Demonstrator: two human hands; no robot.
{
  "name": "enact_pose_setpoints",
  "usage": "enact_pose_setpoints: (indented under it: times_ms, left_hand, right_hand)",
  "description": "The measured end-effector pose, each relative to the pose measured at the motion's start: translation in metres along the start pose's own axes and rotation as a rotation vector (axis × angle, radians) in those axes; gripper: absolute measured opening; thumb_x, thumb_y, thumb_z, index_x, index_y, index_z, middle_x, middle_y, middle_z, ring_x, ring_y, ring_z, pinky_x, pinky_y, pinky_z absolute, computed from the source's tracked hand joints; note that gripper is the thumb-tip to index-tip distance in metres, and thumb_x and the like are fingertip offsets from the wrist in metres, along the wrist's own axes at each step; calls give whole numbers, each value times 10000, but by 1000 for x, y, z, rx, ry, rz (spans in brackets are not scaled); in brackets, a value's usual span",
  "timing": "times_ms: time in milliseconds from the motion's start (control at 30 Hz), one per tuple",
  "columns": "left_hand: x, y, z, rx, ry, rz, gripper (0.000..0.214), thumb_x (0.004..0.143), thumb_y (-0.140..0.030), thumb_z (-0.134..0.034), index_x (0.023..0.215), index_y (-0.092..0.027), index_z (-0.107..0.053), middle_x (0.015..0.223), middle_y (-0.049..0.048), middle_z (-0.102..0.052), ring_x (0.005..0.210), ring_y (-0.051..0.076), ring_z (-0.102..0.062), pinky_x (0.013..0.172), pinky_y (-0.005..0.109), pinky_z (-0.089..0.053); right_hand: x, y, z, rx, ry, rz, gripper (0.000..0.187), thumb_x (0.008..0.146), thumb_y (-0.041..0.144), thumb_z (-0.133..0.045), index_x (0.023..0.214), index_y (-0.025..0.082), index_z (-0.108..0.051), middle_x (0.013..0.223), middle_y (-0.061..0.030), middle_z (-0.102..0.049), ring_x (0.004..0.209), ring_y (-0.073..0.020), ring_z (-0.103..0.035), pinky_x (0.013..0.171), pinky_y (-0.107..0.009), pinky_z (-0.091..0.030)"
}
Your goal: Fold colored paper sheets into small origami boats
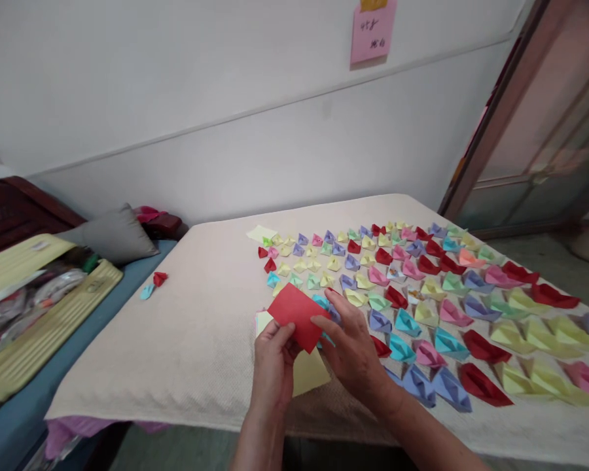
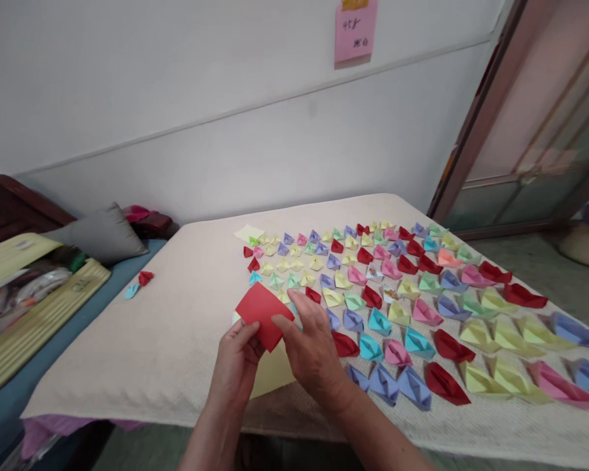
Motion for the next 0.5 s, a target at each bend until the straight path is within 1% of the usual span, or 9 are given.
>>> enact_pose_setpoints:
  times_ms: [133,233,300,367,500]
  left_hand:
    - [-1,1,-1,57,16,-6,199,716,-197,-685,906,-142,-705,868,56,-731,718,151,-650,679,263,-506]
    - [-1,0,0,120,-9,-28,153,730,-209,-678,868,-150,-708,814,30,-719,656,123,-623,630,237,-491]
    - [-2,-1,2,165,-29,-46,111,741,-219,-673,825,-154,-705,784,16,-707,632,113,-609,607,228,-483]
    - [-2,-1,2,182,-36,-52,93,749,-227,-669,795,-153,-700,771,16,-704,637,118,-613,607,231,-483]
    - [-3,4,0,115,-24,10,106,762,-241,-664,799,-147,-698,772,37,-723,692,148,-650,646,255,-496]
  right_hand:
    - [0,2,2,51,-3,32,265,830,76,-506,962,273,-624,1363,-75,-449,1288,-302,-384,1014,-533,-365]
    - [0,-1,3,136,0,-3,190,853,119,-528,930,256,-634,1315,-84,-492,1298,-297,-368,1023,-520,-357]
    - [1,-5,2,205,7,-66,153,863,154,-544,929,252,-640,1313,-82,-501,1303,-291,-363,1039,-517,-334]
    - [1,-9,-1,275,25,-156,112,865,190,-561,887,252,-651,1308,-73,-514,1292,-288,-377,1052,-510,-312]
    - [0,-17,-6,407,59,-387,115,847,217,-574,755,232,-642,1269,-78,-536,1251,-288,-419,1022,-465,-329]
Point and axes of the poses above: each hand's wrist, its own x-axis towards the middle knuckle, its own z-axis out of the back of the hand, y = z × x, the point moved 6 cm from there along x, towards the middle knuckle
